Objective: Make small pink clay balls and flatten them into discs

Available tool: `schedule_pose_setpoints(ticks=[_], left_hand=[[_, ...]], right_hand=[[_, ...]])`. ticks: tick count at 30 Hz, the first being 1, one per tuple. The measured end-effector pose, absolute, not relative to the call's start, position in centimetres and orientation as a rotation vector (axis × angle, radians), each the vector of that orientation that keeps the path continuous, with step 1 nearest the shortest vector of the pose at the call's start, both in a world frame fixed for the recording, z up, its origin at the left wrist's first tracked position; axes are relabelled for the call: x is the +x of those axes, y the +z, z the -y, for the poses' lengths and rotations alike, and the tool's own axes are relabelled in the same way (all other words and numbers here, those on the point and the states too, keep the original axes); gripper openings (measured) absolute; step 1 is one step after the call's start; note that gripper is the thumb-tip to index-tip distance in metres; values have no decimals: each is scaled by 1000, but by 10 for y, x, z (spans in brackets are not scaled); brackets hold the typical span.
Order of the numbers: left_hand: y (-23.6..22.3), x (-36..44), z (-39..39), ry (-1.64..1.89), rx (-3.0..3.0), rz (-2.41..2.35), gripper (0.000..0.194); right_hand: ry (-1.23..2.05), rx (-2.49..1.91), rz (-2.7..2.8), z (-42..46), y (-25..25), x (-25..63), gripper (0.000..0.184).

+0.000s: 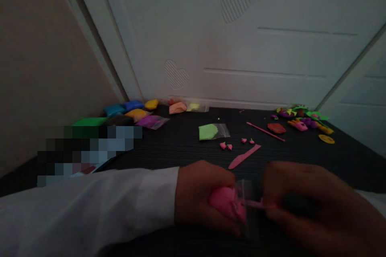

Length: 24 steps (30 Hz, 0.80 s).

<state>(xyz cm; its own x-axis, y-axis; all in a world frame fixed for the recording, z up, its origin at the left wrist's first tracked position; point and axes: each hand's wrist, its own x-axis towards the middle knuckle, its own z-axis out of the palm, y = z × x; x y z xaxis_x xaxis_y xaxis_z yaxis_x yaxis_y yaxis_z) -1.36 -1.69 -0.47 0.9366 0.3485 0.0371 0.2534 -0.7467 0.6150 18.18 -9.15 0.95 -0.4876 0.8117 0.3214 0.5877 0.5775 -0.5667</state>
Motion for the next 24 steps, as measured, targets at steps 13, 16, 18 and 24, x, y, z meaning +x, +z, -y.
schedule_pose_setpoints(ticks=[13,16,18,24], left_hand=[[-19,-15,10,168,2154,-555,42],[-17,-15,10,170,2169,-570,42],[-17,-15,10,193,2170,-562,41],[-10,-17,12,378,2077,-569,32]], right_hand=[[1059,-1020,1671,72,8,192,11],[1074,-1102,1899,76,8,189,9],[1143,-1079,1885,77,8,189,13],[1269,-1094,1708,70,1,193,14]])
